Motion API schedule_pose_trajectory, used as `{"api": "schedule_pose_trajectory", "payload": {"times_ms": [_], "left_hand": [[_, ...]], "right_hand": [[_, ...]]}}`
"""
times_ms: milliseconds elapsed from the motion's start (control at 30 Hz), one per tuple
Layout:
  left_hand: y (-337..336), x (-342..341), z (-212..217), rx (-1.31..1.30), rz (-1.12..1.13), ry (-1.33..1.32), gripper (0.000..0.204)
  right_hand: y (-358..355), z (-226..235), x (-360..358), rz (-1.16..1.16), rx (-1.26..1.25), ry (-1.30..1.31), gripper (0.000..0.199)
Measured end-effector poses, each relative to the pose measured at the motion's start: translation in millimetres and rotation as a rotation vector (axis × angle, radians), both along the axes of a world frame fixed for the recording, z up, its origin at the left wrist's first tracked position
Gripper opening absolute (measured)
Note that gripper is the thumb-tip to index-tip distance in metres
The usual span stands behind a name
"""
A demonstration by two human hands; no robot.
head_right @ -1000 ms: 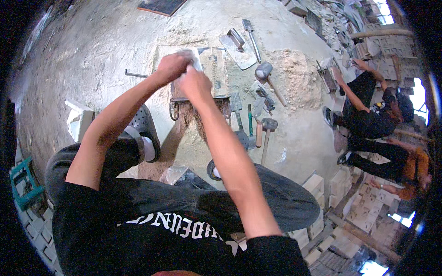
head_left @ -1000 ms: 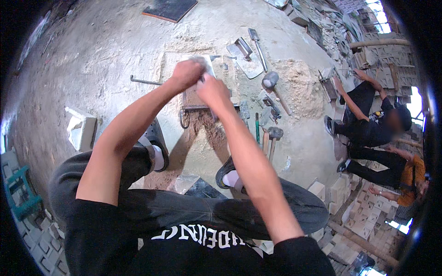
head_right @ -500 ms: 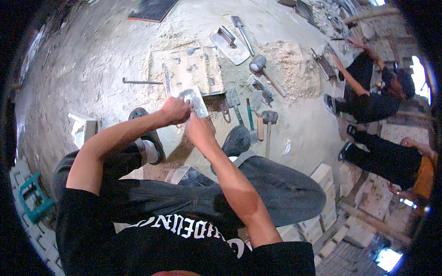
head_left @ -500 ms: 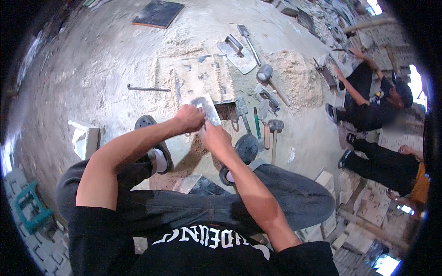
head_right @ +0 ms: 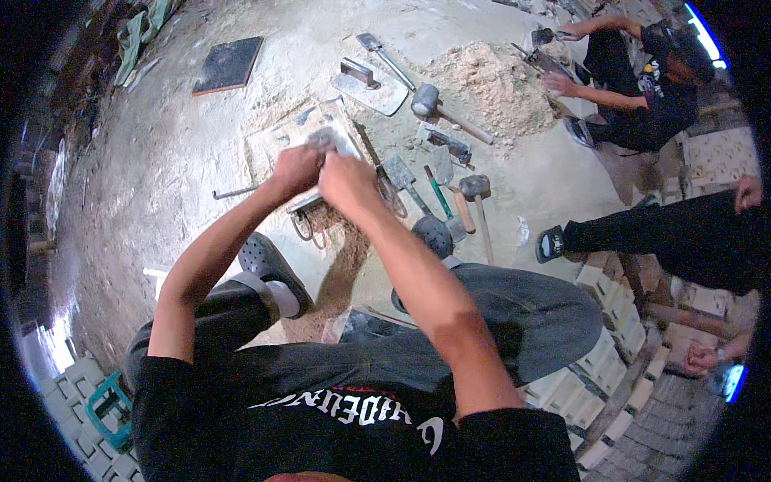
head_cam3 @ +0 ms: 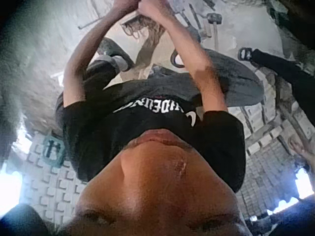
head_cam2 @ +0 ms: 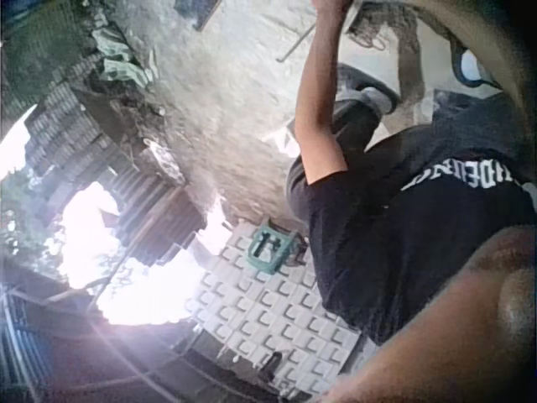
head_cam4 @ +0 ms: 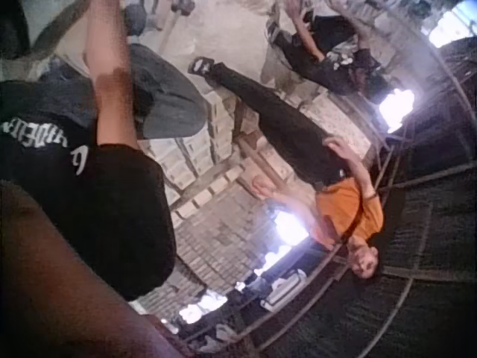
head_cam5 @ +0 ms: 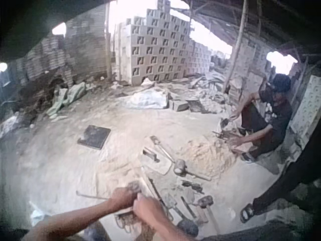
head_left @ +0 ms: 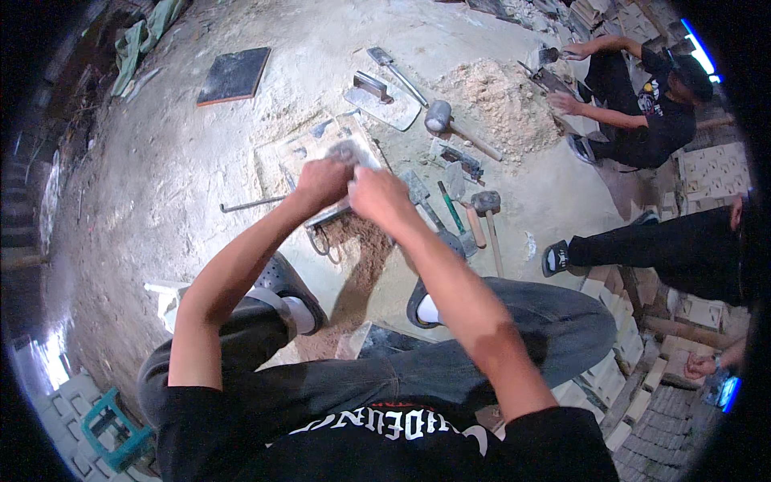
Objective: The person uses a rubber mallet and a small trowel to set and level a decorative concrete block into a larger metal mold, adding dry mortar around the edges and pressing it down with their hands.
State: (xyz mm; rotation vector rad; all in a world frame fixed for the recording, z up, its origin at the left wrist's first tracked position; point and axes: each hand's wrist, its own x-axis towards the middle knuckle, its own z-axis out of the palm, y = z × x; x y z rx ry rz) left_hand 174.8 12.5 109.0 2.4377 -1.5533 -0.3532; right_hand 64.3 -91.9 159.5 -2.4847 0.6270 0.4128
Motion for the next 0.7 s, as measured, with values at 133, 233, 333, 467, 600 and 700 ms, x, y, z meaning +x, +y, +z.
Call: {"api": "schedule_pose_trajectory", "payload": {"times_ms": [133,233,333,467,600,700], "left_hand": [[-26.8,80.5,-32.9,0.166,0.162,-0.047,0.036],[-40.6,98.8,-44.8,0.236,0.107,0.048,0.045],[-32.8,85.8,-59.7,0.226,0.130,0.112,0.052],[-52.3,26.7,-58.5,0.277,0.150,0.103,0.053],[-30.6,-24.2,-78.8,0.231,0.087,0.018,0.050],[-36.2,-64.6,-76.7,0.208,0.055,0.097,0.051]], "right_hand": [[-29.8,-13.1,95.1,0.109,-0.057,-0.033,0.032],[-47.4,-15.4,117.1,0.165,-0.098,0.064,0.033],[-40.8,-18.8,109.9,0.164,-0.099,0.123,0.031],[-56.1,-46.3,56.8,0.185,-0.086,0.161,0.033],[-40.4,-28.5,0.6,0.145,0.031,0.207,0.033],[-52.5,-37.9,-44.5,0.102,0.054,0.183,0.035]]}}
